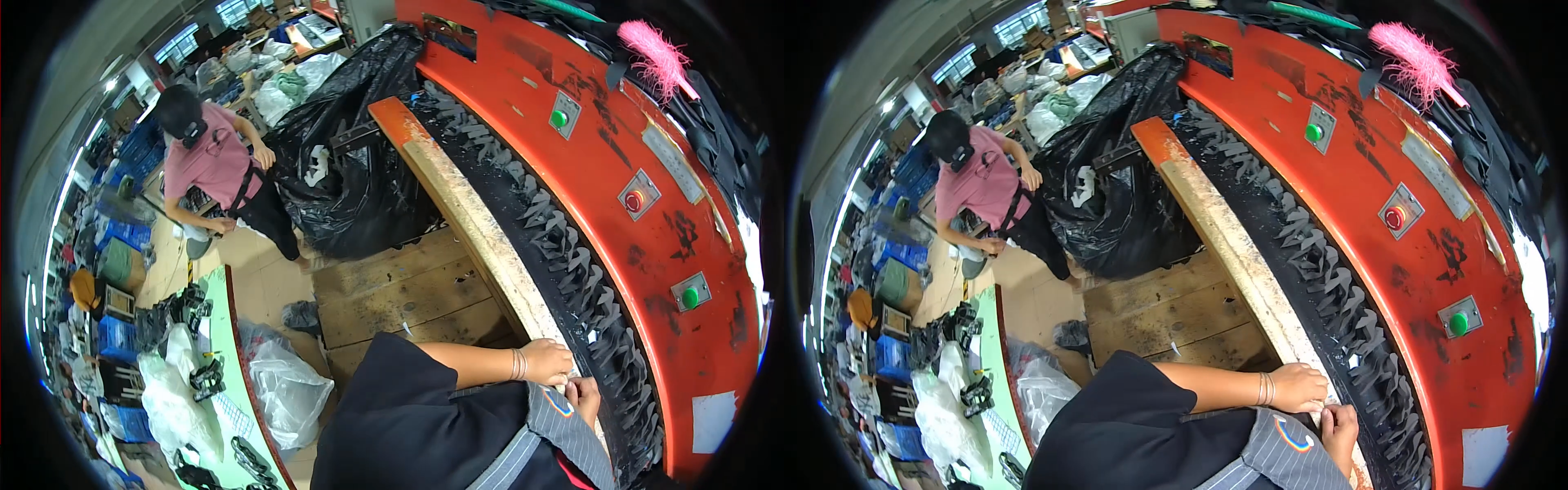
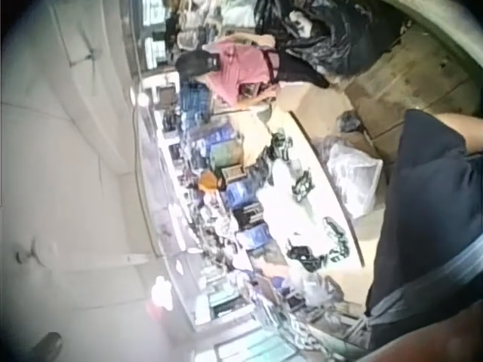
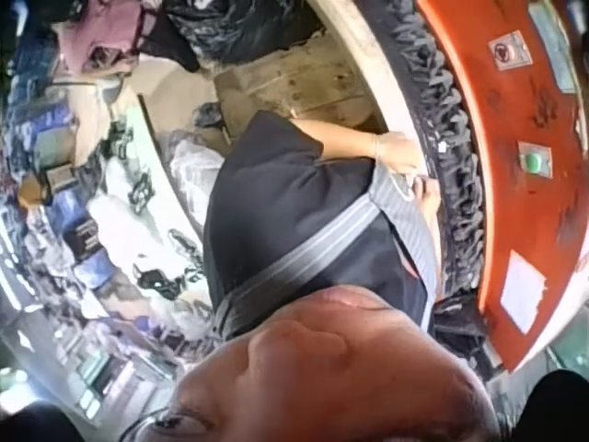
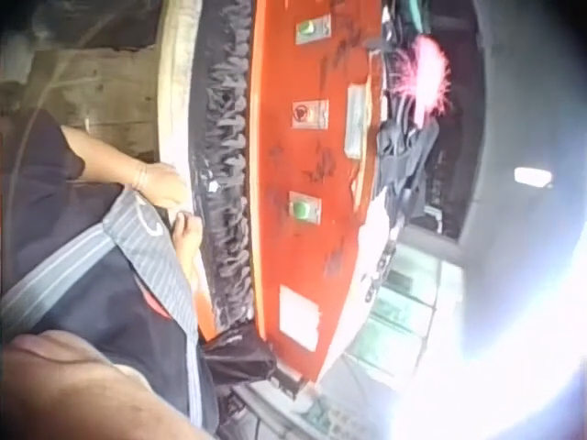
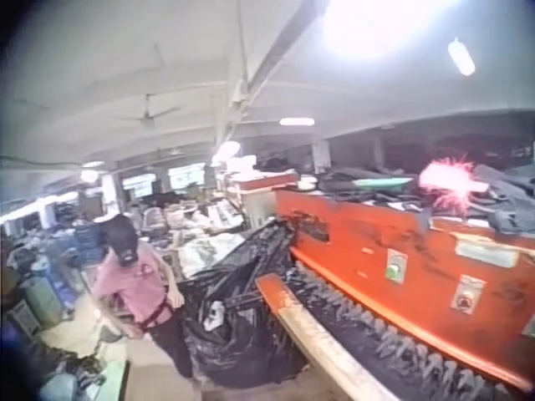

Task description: Operate a die-cutting machine to cut shoe upper components from a sheet of material.

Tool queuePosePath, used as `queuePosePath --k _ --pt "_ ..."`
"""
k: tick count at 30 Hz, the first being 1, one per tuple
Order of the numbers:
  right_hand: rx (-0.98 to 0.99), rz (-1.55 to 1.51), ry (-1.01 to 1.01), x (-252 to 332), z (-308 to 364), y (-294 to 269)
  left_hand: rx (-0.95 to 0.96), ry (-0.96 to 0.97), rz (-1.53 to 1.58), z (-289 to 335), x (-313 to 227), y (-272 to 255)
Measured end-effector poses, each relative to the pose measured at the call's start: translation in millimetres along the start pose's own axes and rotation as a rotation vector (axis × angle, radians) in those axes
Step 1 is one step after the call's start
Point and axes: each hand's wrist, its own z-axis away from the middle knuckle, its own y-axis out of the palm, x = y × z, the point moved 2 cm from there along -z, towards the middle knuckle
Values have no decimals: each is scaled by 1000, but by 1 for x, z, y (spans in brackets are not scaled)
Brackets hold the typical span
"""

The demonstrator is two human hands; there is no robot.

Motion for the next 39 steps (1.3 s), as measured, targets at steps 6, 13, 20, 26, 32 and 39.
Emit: queuePosePath --k 6,13,20,26,32,39 --pt "-118 178 -187 -6 16 5 -209 45 -220 17 -9 20" --pt "-178 264 -193 0 35 8 -221 -27 -224 37 -26 29" --pt "-184 590 -179 7 78 9 -81 -310 -40 156 -37 70" --pt "-246 606 -109 -9 104 11 528 -1109 -44 424 19 179" --pt "-269 593 -32 -17 112 9 282 -1361 102 534 -100 190" --pt "-233 564 1 -16 113 14 65 -1326 74 570 -136 199"
